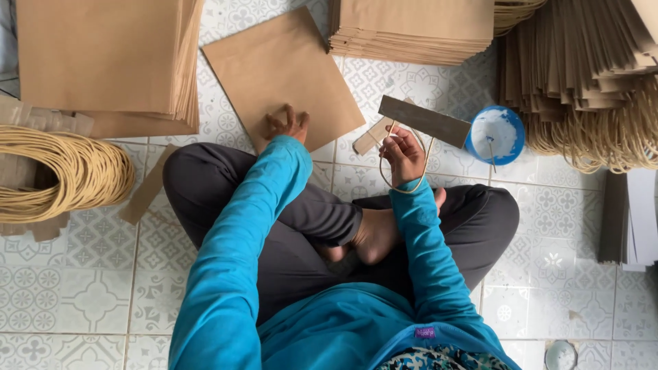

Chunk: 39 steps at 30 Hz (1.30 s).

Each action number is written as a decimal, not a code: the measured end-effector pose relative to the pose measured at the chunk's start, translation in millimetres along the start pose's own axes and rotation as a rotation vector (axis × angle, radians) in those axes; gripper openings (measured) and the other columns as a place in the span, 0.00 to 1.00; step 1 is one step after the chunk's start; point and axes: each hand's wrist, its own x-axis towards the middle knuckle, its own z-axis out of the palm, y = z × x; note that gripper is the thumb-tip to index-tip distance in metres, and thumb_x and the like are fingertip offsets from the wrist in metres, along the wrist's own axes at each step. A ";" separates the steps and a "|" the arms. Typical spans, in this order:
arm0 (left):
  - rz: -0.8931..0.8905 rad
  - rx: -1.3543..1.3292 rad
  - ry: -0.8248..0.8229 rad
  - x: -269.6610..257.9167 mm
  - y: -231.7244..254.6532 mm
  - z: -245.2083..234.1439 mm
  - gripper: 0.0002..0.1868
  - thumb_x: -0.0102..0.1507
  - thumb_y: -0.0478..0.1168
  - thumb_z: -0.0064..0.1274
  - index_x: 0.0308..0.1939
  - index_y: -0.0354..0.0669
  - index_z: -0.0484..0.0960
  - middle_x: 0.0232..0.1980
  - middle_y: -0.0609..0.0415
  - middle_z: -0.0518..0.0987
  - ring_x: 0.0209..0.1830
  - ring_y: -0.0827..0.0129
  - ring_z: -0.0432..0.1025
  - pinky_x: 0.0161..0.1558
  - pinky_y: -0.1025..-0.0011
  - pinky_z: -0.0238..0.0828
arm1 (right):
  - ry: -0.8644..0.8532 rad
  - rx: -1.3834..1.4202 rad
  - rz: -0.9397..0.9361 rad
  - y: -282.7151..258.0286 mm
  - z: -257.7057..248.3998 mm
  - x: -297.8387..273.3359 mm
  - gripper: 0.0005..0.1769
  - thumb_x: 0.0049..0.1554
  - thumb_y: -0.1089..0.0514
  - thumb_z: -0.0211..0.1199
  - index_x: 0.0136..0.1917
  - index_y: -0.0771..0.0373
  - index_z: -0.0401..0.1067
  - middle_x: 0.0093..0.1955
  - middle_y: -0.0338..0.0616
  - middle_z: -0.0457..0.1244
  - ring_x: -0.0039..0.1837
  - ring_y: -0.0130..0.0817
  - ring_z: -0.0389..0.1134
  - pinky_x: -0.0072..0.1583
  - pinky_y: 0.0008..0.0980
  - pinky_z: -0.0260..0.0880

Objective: The person is manually assembling paper bags by applying glue to paper strips and attaching handles to the bags.

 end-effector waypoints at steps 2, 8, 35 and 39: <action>0.021 -0.011 -0.041 12.4 -5.1 5.2 0.65 0.49 0.35 0.71 0.81 0.60 0.41 0.82 0.37 0.29 0.75 0.13 0.35 0.58 0.24 0.67 | -0.016 -0.023 0.006 3.3 -0.5 -3.7 0.18 0.60 0.68 0.66 0.63 0.71 0.73 0.41 0.47 0.66 0.41 0.31 0.70 0.44 0.26 0.78; 0.126 -0.118 -0.048 55.7 -28.7 23.9 0.41 0.51 0.36 0.66 0.65 0.59 0.62 0.81 0.39 0.35 0.73 0.10 0.39 0.63 0.30 0.68 | -0.217 -0.222 0.018 31.6 -20.8 -4.2 0.09 0.58 0.68 0.70 0.52 0.72 0.76 0.38 0.52 0.68 0.38 0.34 0.70 0.42 0.30 0.77; 0.326 -0.226 -0.089 28.7 -49.2 -25.7 0.02 0.57 0.51 0.54 0.32 0.67 0.78 0.55 0.58 0.74 0.65 0.62 0.69 0.69 0.51 0.54 | -0.130 -1.302 -0.203 134.1 2.1 50.0 0.15 0.55 0.56 0.65 0.54 0.40 0.81 0.43 0.41 0.66 0.47 0.42 0.72 0.54 0.42 0.76; 0.299 -0.213 -0.069 29.1 -47.7 -20.5 0.02 0.54 0.51 0.54 0.30 0.69 0.77 0.58 0.57 0.74 0.68 0.63 0.67 0.73 0.51 0.48 | -0.158 -1.330 -0.142 142.0 9.1 46.7 0.16 0.54 0.54 0.65 0.55 0.40 0.80 0.44 0.42 0.65 0.49 0.45 0.72 0.56 0.46 0.76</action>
